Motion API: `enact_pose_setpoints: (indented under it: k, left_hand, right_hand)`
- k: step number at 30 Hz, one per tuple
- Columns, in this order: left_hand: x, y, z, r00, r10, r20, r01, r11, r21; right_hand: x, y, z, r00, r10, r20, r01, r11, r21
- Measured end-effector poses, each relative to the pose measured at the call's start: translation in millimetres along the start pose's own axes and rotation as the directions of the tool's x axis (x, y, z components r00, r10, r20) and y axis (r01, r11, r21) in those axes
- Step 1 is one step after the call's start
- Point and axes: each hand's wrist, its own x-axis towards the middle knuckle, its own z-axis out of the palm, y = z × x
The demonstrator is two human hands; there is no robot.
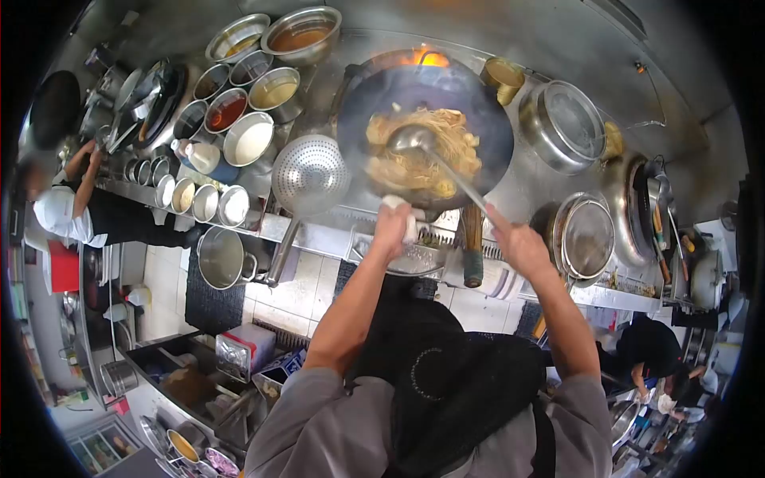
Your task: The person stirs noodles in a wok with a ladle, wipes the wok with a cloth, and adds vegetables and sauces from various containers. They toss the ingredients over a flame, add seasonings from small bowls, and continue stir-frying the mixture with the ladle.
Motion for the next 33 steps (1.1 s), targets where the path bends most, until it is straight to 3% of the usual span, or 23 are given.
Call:
enact_pose_setpoints:
  k: [1, 3, 5, 6, 8, 9, 11, 13, 15, 16, 17, 19, 22, 23, 25, 27, 28, 29, 31, 32, 33]
  left_hand:
    - [-3.5, -8.8, -3.8, 0.999, -0.01, 0.032, 0.014, 0.995, -0.101]
    - [-41.2, -33.0, -6.7, 0.967, 0.223, -0.127, -0.22, 0.975, 0.039]
    - [-28.3, -10.0, 7.1, 0.889, 0.454, -0.065, -0.452, 0.891, 0.042]
    - [-10.5, 5.6, 4.5, 0.98, 0.198, 0.015, -0.197, 0.964, 0.179]
    - [44.5, -17.6, -27.1, 0.972, -0.099, 0.212, 0.089, 0.994, 0.058]
    - [22.8, -5.0, -17.3, 0.972, -0.087, 0.217, 0.077, 0.996, 0.054]
    - [-65.6, 20.6, 4.4, 0.995, -0.102, 0.003, 0.102, 0.991, -0.083]
    - [-48.0, -25.2, -0.2, 0.952, 0.304, -0.043, -0.297, 0.947, 0.124]
    - [-2.4, -5.9, -3.7, 0.996, -0.058, 0.074, 0.052, 0.994, 0.092]
    - [13.1, 11.8, 3.7, 0.998, -0.044, 0.046, 0.039, 0.994, 0.107]
    - [-3.4, 18.2, 6.5, 0.998, -0.036, 0.05, 0.031, 0.994, 0.102]
    - [-54.0, 19.5, 1.1, 0.993, -0.106, 0.042, 0.109, 0.991, -0.075]
    - [-54.0, 7.3, -3.5, 0.994, 0.11, 0.019, -0.111, 0.97, 0.215]
    - [-37.8, 3.4, -1.1, 0.989, -0.073, -0.129, 0.095, 0.981, 0.171]
    - [5.2, 8.5, 0.2, 0.996, -0.007, 0.091, 0.015, 0.996, -0.085]
    - [-35.6, 22.3, 26.2, 0.997, -0.046, -0.069, 0.032, 0.98, -0.199]
    - [-38.9, 18.1, 26.5, 1.0, 0.027, -0.009, -0.028, 0.983, -0.179]
    - [-37.9, 8.8, 22.8, 1.0, 0.005, -0.018, -0.008, 0.984, -0.178]
    - [-21.6, 2.6, 15.9, 0.999, -0.043, 0.016, 0.044, 0.997, -0.06]
    - [-32.7, 12.9, 25.8, 1.0, -0.007, -0.022, 0.003, 0.985, -0.172]
    - [-27.8, 26.7, 30.9, 1.0, 0.003, -0.017, -0.006, 0.986, -0.165]
  right_hand:
    - [7.1, 0.5, -1.1, 0.999, 0.002, 0.037, -0.003, 1.0, 0.022]
    - [-22.1, 23.0, -27.8, 1.0, -0.025, 0.002, 0.025, 0.997, 0.071]
    - [-17.9, 25.6, -38.8, 1.0, 0.016, -0.017, -0.015, 0.999, 0.049]
    - [-13.3, 11.7, -42.4, 0.997, 0.073, -0.004, -0.073, 0.997, 0.007]
    - [5.1, 3.9, 0.8, 0.998, -0.033, -0.059, 0.034, 0.999, 0.012]
    - [4.8, 3.4, 3.5, 0.997, -0.055, -0.057, 0.055, 0.999, -0.002]
    - [-28.5, 27.8, -29.9, 0.998, -0.066, -0.021, 0.066, 0.998, 0.023]
    - [-23.0, 36.5, -40.2, 0.997, -0.08, 0.02, 0.079, 0.995, 0.055]
    - [3.6, 19.1, -20.2, 0.996, -0.055, -0.074, 0.052, 0.998, -0.045]
    - [20.9, -0.6, -14.4, 0.997, 0.061, 0.042, -0.06, 0.997, -0.046]
    - [12.7, -0.2, -21.0, 0.998, 0.061, 0.035, -0.059, 0.997, -0.053]
    - [-14.9, 2.1, -35.4, 0.997, 0.014, 0.077, -0.017, 0.999, 0.039]
    - [-5.6, 37.3, -15.0, 1.0, -0.023, -0.016, 0.025, 0.994, 0.11]
    - [-5.3, 38.7, -5.0, 0.999, -0.011, -0.047, 0.017, 0.992, 0.126]
    - [4.4, 21.5, -6.1, 0.992, -0.025, -0.125, 0.045, 0.986, 0.16]
    - [1.1, 17.5, -21.1, 0.988, 0.001, -0.154, 0.036, 0.97, 0.241]
    - [-12.2, 18.1, -30.0, 0.98, 0.0, -0.198, 0.076, 0.924, 0.375]
    - [-22.7, 16.0, -43.6, 0.984, 0.004, -0.176, 0.066, 0.921, 0.384]
    - [-34.9, 11.0, -79.4, 0.995, 0.074, 0.061, -0.095, 0.85, 0.518]
    - [-39.3, 15.7, -96.8, 0.996, 0.077, 0.042, -0.088, 0.85, 0.519]
    - [-46.8, 22.1, -110.4, 0.984, 0.049, 0.172, -0.141, 0.802, 0.58]
